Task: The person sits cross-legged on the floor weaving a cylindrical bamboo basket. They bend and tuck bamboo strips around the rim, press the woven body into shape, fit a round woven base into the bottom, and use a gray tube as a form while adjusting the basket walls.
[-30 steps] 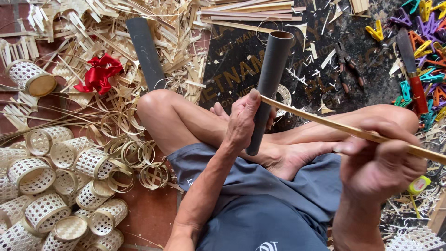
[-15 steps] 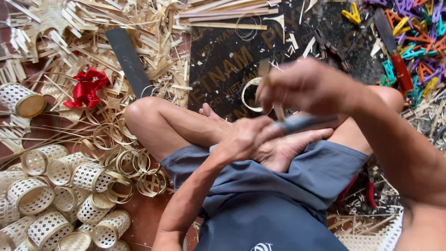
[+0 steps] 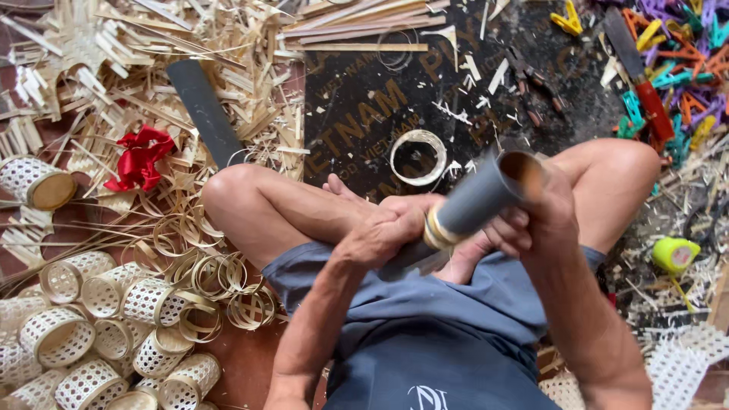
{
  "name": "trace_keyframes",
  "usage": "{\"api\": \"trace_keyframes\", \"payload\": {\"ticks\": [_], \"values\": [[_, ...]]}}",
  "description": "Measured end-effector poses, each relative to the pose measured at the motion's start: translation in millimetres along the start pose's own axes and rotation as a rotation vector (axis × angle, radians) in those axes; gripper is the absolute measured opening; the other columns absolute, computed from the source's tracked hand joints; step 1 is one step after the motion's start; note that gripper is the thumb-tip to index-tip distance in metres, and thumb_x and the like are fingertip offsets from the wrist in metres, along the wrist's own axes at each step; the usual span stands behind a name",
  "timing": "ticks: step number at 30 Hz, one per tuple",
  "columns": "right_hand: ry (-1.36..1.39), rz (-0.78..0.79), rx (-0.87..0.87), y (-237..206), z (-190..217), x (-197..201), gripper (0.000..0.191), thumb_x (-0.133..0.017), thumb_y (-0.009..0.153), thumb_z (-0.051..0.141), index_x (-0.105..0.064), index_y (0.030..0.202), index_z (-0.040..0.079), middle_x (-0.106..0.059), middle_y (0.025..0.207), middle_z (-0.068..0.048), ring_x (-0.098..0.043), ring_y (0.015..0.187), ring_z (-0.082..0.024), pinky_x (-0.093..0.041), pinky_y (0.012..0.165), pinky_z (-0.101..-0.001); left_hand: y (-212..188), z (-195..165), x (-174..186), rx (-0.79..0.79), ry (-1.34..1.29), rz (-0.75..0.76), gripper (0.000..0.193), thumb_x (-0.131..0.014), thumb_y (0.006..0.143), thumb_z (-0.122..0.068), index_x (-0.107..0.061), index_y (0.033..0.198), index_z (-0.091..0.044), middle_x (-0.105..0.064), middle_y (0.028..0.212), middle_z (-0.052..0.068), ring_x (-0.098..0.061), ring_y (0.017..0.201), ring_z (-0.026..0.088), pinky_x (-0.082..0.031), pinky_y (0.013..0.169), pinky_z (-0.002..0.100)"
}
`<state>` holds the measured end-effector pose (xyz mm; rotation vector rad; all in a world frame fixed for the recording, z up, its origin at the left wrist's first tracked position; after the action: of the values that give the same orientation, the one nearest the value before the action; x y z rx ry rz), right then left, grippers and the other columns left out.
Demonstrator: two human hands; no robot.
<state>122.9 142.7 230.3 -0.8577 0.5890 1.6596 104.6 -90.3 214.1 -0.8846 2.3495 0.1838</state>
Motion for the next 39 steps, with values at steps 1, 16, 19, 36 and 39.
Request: {"api": "trace_keyframes", "payload": {"ticks": [1, 16, 19, 36, 39], "values": [[0.019, 0.130, -0.069, 10, 6, 7, 0.020, -0.068, 0.104, 0.016, -0.065, 0.106, -0.004, -0.059, 0.064, -0.004, -0.049, 0.045, -0.006, -0.038, 0.039, -0.0204, -2, -11, 0, -0.024, 0.192, 0.073, 0.056, -0.057, 0.115, -0.054, -0.060, 0.139, -0.003, -0.071, 0.103, 0.013, -0.068, 0.093, 0.022, -0.056, 0.084, 0.037], [-1.230, -0.012, 0.230, 25, 7, -36, 0.028, -0.061, 0.107, 0.006, -0.068, 0.132, -0.003, -0.066, 0.108, -0.010, -0.062, 0.105, -0.017, -0.052, 0.090, -0.0311, 16, -21, -7, -0.241, 1.834, -0.702, 0.051, -0.067, 0.100, -0.048, -0.061, 0.128, -0.005, -0.061, 0.084, 0.010, -0.064, 0.073, 0.027, -0.050, 0.062, 0.043], [-0.549, -0.475, 0.130, 17, -20, -25, 0.035, -0.077, 0.098, -0.003, -0.062, 0.129, -0.008, -0.061, 0.093, -0.012, -0.054, 0.073, -0.018, -0.045, 0.063, -0.0301, 18, -6, -3, -0.301, 1.517, -0.713, 0.043, -0.066, 0.101, -0.041, -0.063, 0.126, -0.006, -0.069, 0.097, 0.012, -0.069, 0.084, 0.028, -0.054, 0.073, 0.040], [-0.648, 0.053, 0.114, -4, 0, 5, 0.044, -0.083, 0.080, 0.001, -0.065, 0.118, -0.009, -0.075, 0.108, -0.019, -0.076, 0.096, -0.023, -0.064, 0.088, -0.0356, 7, 89, -2, 0.183, -0.316, 0.166, 0.071, -0.049, 0.103, -0.068, -0.062, 0.112, 0.002, -0.064, 0.089, 0.012, -0.063, 0.075, 0.018, -0.051, 0.065, 0.029], [-0.716, 0.031, 0.082, -2, -10, 7, 0.037, -0.083, 0.081, 0.002, -0.067, 0.112, -0.009, -0.076, 0.099, -0.020, -0.075, 0.089, -0.023, -0.064, 0.084, -0.0367, 6, 107, 5, 0.190, -0.447, 0.196, 0.069, -0.052, 0.103, -0.066, -0.063, 0.113, 0.001, -0.066, 0.088, 0.014, -0.065, 0.073, 0.020, -0.051, 0.063, 0.029]]}}
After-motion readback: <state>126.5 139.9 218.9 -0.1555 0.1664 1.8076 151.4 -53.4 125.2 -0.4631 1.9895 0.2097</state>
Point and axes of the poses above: each hand's wrist, its own y-axis towards the middle knuckle, its own x-axis out of the back of the hand, z = x × y, the point moved 1 cm from there along y, towards the middle knuckle
